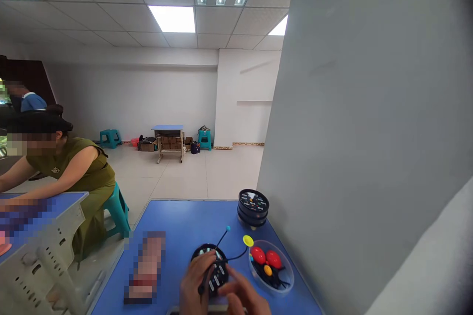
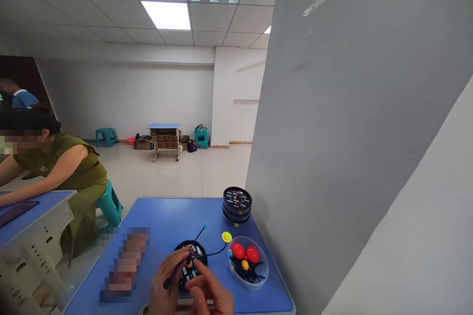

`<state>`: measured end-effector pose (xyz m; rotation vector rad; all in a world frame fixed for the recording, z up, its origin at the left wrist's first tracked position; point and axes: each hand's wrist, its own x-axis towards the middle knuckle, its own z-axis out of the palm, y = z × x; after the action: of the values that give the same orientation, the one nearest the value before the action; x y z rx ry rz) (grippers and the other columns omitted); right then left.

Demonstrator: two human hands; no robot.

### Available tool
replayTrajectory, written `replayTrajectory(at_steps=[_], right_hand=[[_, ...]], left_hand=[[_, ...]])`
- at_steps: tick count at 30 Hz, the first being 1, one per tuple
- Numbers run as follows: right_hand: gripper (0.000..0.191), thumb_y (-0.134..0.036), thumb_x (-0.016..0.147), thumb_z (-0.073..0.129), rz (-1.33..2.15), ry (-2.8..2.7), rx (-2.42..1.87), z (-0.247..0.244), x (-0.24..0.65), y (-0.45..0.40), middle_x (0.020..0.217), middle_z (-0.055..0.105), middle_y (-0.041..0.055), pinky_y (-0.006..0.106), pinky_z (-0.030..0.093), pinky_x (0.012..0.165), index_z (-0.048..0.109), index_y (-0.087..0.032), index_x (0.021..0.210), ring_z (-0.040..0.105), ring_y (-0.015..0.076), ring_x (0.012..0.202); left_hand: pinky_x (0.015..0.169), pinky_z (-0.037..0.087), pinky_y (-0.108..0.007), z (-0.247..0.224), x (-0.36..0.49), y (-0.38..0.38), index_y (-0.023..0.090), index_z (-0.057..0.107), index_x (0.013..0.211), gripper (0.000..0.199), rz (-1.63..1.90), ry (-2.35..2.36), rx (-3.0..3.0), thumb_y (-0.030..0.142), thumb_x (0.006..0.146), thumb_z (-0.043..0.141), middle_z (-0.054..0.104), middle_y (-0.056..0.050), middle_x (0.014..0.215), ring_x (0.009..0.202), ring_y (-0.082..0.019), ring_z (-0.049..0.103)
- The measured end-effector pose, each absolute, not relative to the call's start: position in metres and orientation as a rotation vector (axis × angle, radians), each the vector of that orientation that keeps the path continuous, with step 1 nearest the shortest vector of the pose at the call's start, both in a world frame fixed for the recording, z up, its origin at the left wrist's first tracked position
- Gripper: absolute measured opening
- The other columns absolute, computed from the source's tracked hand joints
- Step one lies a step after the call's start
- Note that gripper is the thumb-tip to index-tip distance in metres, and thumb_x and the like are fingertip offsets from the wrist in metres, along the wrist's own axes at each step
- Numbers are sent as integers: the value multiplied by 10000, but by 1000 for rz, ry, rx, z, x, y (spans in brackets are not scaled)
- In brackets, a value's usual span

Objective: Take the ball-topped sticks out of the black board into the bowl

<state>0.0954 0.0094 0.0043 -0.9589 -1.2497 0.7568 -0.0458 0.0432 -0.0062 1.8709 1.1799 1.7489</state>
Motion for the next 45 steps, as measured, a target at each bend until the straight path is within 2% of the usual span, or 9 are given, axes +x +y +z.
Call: replayTrajectory(at_steps=[6,12,16,22,27,29,34,39,45], right_hand=[[462,-505,895,676,467,-1350,-1116,59,152,35,1111,756,113,277,607,716,703,-263,1288,729,199,803],[445,-599,900,632,726,-1438,-1135,55,152,32,737,766,60,281,580,646,811,-219,1046,707,201,627],[479,-647,853,666,778,-1361,-1129,49,143,23,729,763,54,274,569,624,812,-206,974,694,198,610],[390,-620,854,667,601,-1448,-1174,54,149,12,834,802,66,321,594,808,811,-258,863,742,262,818],[467,-668,896,541,283,-1098,-1332,70,208,14,849,777,49,272,598,686,754,-255,947,732,238,779],[451,-668,854,592,209,-1140,-1375,74,229,19,843,769,47,288,598,735,751,-260,960,732,249,827],[388,-600,827,618,242,-1423,-1466,48,236,35,780,776,57,395,604,759,743,-246,925,745,263,756],[395,-544,905,526,216,-1422,-1506,14,223,36,995,823,119,538,591,879,775,-243,964,770,335,967],[334,-465,927,637,546,-1512,-1141,28,178,3,1191,777,123,417,573,988,769,-282,1173,722,293,1123]], left_hand=[[837,615,-326,28,-42,15,253,783,871,472,1515,1268,1440,637,937,517,834,-90,925,890,-275,772],[764,612,-342,45,-34,17,210,776,880,521,1448,1030,1120,708,838,631,814,-101,876,806,-253,745],[768,615,-329,37,-16,18,193,788,823,483,1444,882,923,641,656,855,822,-100,840,784,-239,764],[686,628,-345,28,-8,20,168,777,716,535,1363,996,891,683,594,860,813,-100,740,666,-241,759],[630,623,-351,24,-33,21,179,757,682,596,1344,1145,888,749,527,840,801,-74,674,593,-238,744],[648,628,-363,25,-41,18,176,754,679,602,1325,1154,854,746,511,849,808,-85,689,604,-248,756],[765,646,-445,31,-35,11,180,750,707,593,1284,1123,843,717,489,875,825,-115,762,746,-320,796],[834,642,-492,31,-17,7,193,752,722,561,1300,1030,754,692,505,888,828,-108,768,808,-346,800],[846,636,-485,25,6,2,188,742,738,521,1390,964,763,664,574,876,816,-103,759,834,-330,792]])
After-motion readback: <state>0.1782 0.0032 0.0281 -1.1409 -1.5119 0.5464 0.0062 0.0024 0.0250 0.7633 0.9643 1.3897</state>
